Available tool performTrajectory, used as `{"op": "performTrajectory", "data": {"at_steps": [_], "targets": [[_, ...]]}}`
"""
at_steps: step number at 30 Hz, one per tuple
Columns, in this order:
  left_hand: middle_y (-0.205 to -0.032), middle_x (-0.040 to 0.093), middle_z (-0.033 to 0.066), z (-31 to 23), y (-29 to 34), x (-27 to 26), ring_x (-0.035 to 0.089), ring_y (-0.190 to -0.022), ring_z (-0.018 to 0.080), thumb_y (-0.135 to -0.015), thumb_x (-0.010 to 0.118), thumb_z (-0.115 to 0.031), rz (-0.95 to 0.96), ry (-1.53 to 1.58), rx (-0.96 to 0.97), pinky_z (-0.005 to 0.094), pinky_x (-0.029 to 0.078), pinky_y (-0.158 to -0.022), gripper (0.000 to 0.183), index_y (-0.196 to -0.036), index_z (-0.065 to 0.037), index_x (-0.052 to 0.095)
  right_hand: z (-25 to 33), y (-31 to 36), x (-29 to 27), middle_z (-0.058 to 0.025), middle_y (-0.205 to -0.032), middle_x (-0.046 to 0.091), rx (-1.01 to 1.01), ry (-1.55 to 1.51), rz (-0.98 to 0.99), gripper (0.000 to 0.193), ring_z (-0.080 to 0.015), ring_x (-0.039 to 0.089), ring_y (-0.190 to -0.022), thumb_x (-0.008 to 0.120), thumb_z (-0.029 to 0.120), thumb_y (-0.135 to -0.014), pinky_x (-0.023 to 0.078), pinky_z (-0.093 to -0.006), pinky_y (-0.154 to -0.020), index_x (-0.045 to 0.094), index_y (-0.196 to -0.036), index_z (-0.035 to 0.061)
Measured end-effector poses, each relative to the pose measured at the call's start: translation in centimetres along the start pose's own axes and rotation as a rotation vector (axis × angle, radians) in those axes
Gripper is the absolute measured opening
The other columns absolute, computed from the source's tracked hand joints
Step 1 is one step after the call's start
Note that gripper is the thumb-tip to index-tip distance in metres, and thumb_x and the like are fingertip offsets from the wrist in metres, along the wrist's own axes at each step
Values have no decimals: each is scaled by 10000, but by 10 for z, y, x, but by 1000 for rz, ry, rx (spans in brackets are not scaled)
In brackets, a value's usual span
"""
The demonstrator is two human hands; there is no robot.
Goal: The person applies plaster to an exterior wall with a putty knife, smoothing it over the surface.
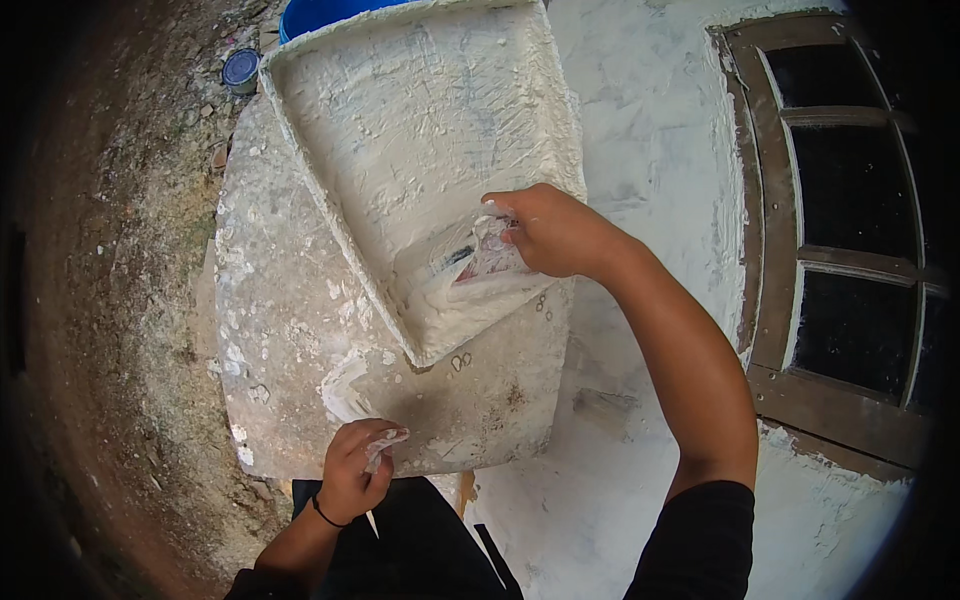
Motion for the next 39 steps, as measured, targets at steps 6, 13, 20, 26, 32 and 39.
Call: {"op": "performTrajectory", "data": {"at_steps": [6, 13, 20, 26, 32, 39], "targets": [[-1006, 656, 117, -7, -1, 4, 625, -918, 292, -781, 545, -20, 12, 10, -11, 355, 474, -800, 244, -996, -29, 659, -25, 20, -9, -134, -982, 659, -96, -372, -284, 323, -183, 619, -876, 610, 17, -864, 473, -308, -812, 557, -1181, -13], [-1019, 642, 121, -29, -14, -1, 613, -932, 300, -721, 563, 16, 30, -22, 6, 369, 467, -822, 324, -1030, -37, 645, -85, 49, 45, -78, -1092, 592, -107, -1281, -680, 346, -140, 549, -978, 585, -32, -858, 426, -292, -904, 515, -1196, -3], [-1034, 632, 172, -43, -34, -11, 622, -951, 291, -846, 523, 24, -35, 51, 1, 342, 475, -849, 204, -1024, 32, 622, -59, 65, 111, -101, -1183, 539, -439, -2099, -952, 510, -224, 533, -1059, 468, -136, -765, 383, -403, -982, 469, -1251, 18], [-1100, 601, 182, -57, -40, -10, 604, -994, 295, -841, 540, 23, 10, 104, 51, 342, 473, -853, 224, -1058, 27, 599, -46, 93, 118, -100, -1136, 544, -449, -2271, -1003, 458, -263, 518, -1128, 462, -120, -746, 371, -443, -1021, 496, -1175, 37], [-1217, 524, 149, -86, -26, -36, 544, -1113, 233, -907, 494, -25, 64, 316, 16, 341, 478, -882, 267, -1170, 9, 528, 26, 187, 104, -96, -1078, 588, -557, -2361, -1236, 327, -257, 541, -1094, 504, -76, -732, 383, -441, -1008, 578, -1034, 27], [-1244, 538, 178, -189, 23, -82, 534, -1141, 259, -895, 509, -25, 324, 441, 16, 361, 469, -917, 378, -1268, 27, 471, 126, 342, 132, -119, -1107, 607, -630, -2335, -1443, 379, -248, 589, -1062, 499, -69, -734, 422, -351, -1000, 558, -1102, -5]]}}
Point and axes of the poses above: each hand's wrist, its own y-axis away from the middle knuckle, its own x-axis out of the palm, z = x × y, the point moved 6 cm from there along -y, towards the middle knuckle
